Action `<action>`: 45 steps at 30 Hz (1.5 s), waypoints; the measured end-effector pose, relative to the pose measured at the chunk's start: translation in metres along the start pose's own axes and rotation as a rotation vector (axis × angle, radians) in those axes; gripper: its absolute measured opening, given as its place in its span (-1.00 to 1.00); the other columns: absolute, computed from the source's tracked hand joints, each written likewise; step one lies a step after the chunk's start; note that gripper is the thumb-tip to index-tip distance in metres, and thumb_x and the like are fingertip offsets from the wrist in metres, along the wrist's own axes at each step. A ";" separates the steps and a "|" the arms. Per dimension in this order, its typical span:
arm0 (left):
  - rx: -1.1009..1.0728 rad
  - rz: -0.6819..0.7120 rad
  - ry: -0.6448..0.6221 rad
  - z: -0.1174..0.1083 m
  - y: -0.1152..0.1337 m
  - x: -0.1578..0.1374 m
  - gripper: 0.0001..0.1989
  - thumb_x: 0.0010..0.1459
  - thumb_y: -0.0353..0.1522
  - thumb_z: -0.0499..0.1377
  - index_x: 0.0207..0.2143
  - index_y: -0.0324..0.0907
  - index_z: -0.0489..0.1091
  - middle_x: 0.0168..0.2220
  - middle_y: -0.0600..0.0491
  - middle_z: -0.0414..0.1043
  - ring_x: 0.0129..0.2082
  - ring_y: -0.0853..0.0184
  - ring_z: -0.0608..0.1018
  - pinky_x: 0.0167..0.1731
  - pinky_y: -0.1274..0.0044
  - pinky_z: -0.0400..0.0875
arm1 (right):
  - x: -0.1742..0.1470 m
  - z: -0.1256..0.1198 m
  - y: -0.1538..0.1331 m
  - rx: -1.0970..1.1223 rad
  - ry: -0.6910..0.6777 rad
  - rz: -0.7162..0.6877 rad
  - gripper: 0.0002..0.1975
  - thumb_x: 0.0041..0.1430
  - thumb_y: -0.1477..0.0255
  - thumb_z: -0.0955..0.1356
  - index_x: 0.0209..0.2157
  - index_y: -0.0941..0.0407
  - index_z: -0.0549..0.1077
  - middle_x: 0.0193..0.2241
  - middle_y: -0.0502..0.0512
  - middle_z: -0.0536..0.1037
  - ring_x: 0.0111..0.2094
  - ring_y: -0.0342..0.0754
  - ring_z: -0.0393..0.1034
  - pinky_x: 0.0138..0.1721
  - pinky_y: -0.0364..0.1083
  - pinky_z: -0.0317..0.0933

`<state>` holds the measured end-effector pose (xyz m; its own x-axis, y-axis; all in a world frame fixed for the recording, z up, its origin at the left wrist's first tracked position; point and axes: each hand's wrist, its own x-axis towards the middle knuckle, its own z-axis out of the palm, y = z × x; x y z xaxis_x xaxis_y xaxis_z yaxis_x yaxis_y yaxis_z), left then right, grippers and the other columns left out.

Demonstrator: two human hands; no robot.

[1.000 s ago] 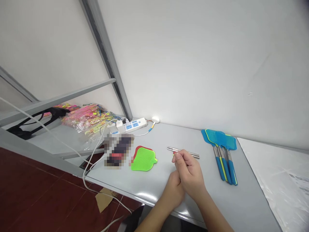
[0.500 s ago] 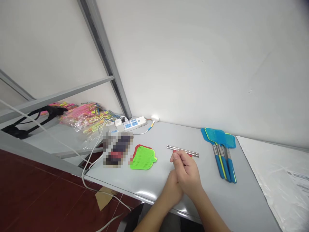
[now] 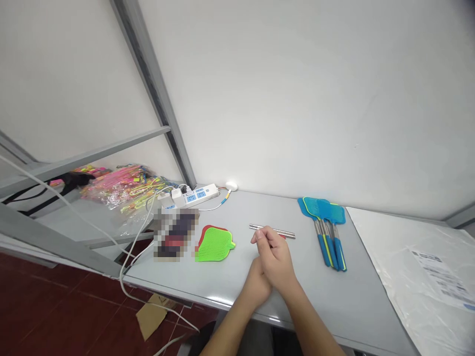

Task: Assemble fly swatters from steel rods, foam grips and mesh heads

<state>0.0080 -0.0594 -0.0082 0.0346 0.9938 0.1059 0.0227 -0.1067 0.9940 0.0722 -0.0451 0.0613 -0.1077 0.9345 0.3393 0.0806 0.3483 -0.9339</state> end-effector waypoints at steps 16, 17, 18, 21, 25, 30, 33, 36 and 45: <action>0.011 -0.042 -0.128 -0.039 0.004 -0.032 -0.65 0.31 -0.12 -0.03 -0.41 -0.17 0.22 -0.53 0.17 0.11 -0.48 0.41 0.20 -0.45 0.57 0.09 | -0.004 -0.066 -0.011 0.971 0.557 0.098 -0.73 0.27 0.32 0.28 -0.49 0.10 0.24 -0.70 -0.23 -0.07 -0.69 -0.25 -0.26 -0.70 -0.23 -0.17; 0.001 -0.033 -0.100 -0.043 0.004 -0.033 -0.63 0.31 -0.11 -0.03 -0.45 -0.16 0.17 -0.54 0.18 0.06 -0.51 0.42 0.16 -0.48 0.57 0.05 | -0.003 -0.061 -0.010 1.003 0.543 0.109 -0.75 0.27 0.32 0.29 -0.47 0.10 0.26 -0.68 -0.23 -0.06 -0.68 -0.26 -0.21 -0.69 -0.24 -0.13; -0.017 -0.025 -0.067 -0.046 0.003 -0.033 -0.61 0.30 -0.09 -0.02 -0.48 -0.16 0.13 -0.55 0.19 0.02 -0.52 0.43 0.13 -0.50 0.56 0.01 | -0.002 -0.055 -0.009 1.035 0.529 0.123 -0.77 0.26 0.31 0.29 -0.45 0.11 0.28 -0.66 -0.22 -0.02 -0.67 -0.26 -0.15 -0.66 -0.25 -0.07; -0.096 0.007 0.032 -0.051 -0.002 -0.031 -0.57 0.30 -0.05 -0.06 -0.50 -0.15 0.08 -0.55 0.19 -0.01 -0.54 0.43 0.11 -0.51 0.56 0.01 | -0.001 -0.031 -0.007 1.074 0.489 0.183 -0.79 0.25 0.24 0.28 -0.35 0.09 0.33 -0.57 -0.15 0.14 -0.56 -0.24 0.12 -0.47 -0.21 0.19; -0.224 -0.001 0.183 -0.044 -0.007 -0.029 -0.56 0.32 -0.04 -0.12 -0.49 -0.13 0.06 -0.55 0.20 -0.03 -0.55 0.44 0.10 -0.52 0.56 0.03 | -0.011 0.010 -0.003 0.853 0.379 0.251 -0.77 0.29 0.19 0.25 -0.18 0.03 0.36 -0.41 -0.05 0.34 -0.33 -0.12 0.33 -0.15 -0.02 0.29; -0.104 -0.028 0.153 -0.047 0.002 -0.033 -0.55 0.35 -0.09 -0.16 -0.52 -0.16 0.12 -0.58 0.16 0.07 -0.54 0.42 0.18 -0.50 0.54 0.10 | -0.023 0.033 0.008 0.580 0.144 0.257 -0.76 0.32 0.16 0.22 -0.25 0.03 0.33 -0.48 -0.03 0.37 -0.37 -0.08 0.35 -0.27 -0.06 0.29; 0.273 0.119 0.138 -0.071 0.012 -0.032 -0.64 0.35 -0.23 -0.08 -0.47 -0.18 0.25 -0.47 0.07 0.28 -0.39 0.33 0.33 -0.28 0.47 0.22 | -0.020 0.019 0.018 0.419 0.038 0.243 -0.75 0.31 0.13 0.21 -0.23 0.00 0.32 -0.63 -0.14 0.19 -0.59 -0.15 0.17 -0.53 -0.17 0.19; 0.570 0.187 0.323 -0.103 0.017 -0.028 -0.82 0.30 -0.31 0.03 -0.33 -0.17 0.34 -0.32 -0.01 0.40 -0.22 0.25 0.37 -0.16 0.41 0.25 | -0.014 -0.003 0.032 -0.038 0.001 0.209 -0.69 0.23 0.10 0.27 -0.13 0.00 0.35 -0.57 -0.06 0.35 -0.55 -0.10 0.28 -0.54 -0.16 0.22; 0.972 0.079 0.199 -0.141 0.008 -0.019 -0.23 -0.10 -0.19 0.41 0.17 0.03 0.24 0.16 -0.03 0.32 0.16 -0.03 0.23 0.07 0.15 0.11 | -0.024 -0.028 0.102 -0.815 -0.274 -0.031 -0.70 0.24 0.11 0.22 -0.19 -0.04 0.45 -0.25 0.05 0.62 -0.34 -0.02 0.56 -0.48 -0.16 0.39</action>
<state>-0.1332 -0.0748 0.0013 -0.0948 0.9606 0.2615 0.8392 -0.0642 0.5400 0.1109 -0.0304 -0.0391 -0.3487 0.9096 0.2258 0.7491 0.4153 -0.5162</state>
